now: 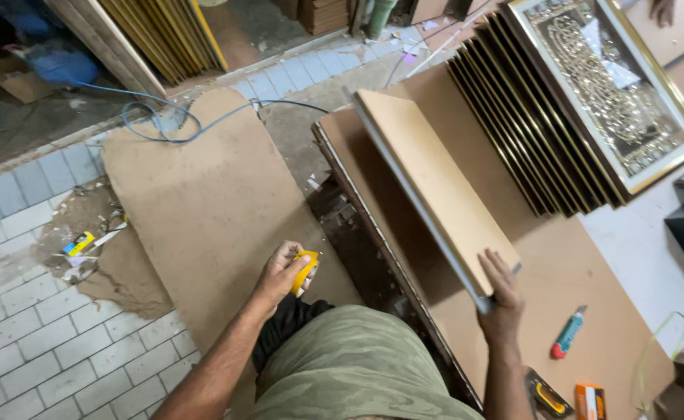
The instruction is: The person assembles picture frames by applying yellow tape to the edges of a cardboard backing, placing white corner pieces, and securing them with a staple gun. They repeat this process for multiple frames, stacking completed units on the floor.
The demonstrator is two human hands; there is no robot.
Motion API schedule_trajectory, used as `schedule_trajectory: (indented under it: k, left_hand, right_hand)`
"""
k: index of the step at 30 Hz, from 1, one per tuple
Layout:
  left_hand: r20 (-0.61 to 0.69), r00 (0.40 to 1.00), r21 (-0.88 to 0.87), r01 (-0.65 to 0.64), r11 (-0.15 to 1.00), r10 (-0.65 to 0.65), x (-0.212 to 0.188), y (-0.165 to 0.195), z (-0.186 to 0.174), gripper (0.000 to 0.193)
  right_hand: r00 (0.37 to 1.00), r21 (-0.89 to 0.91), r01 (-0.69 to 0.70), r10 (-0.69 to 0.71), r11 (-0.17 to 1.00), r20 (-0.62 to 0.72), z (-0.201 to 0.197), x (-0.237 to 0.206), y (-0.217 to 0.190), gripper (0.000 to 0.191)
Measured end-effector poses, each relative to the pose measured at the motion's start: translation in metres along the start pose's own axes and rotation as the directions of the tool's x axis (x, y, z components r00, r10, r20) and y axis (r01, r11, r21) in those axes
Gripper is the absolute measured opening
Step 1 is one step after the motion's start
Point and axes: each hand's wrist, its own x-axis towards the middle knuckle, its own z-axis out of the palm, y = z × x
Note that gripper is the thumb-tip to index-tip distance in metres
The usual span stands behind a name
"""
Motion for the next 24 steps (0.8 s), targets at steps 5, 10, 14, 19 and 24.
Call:
schedule_trajectory:
  k: [5,10,14,19,24]
  left_hand:
    - [-0.078,0.996,0.041,0.057,0.998,-0.054,-0.024,-0.042,0.070,0.018]
    - [-0.078,0.997,0.184,0.027,0.982,-0.013,-0.036,-0.091,0.143,0.017]
    - [-0.100,0.995,0.408,0.069,0.910,-0.031,-0.050,-0.120,0.180,0.019]
    - [-0.099,0.995,0.471,0.047,0.881,0.000,-0.059,-0.139,0.212,0.020]
    - [-0.066,0.996,0.633,-0.004,0.774,0.060,-0.057,-0.144,0.244,0.027]
  right_hand:
    - [0.992,-0.173,0.114,-0.104,0.978,0.069,0.002,-0.041,0.031,0.049]
    - [0.956,-0.294,0.263,-0.209,0.919,0.205,-0.001,-0.076,0.057,0.054]
    - [0.903,-0.274,0.389,-0.306,0.879,0.300,-0.003,-0.090,0.060,0.059]
    - [0.770,-0.073,0.378,-0.270,0.923,0.578,-0.014,-0.081,0.066,0.055]
    - [0.842,0.370,-0.223,-0.014,0.902,0.540,-0.037,-0.076,0.077,0.045]
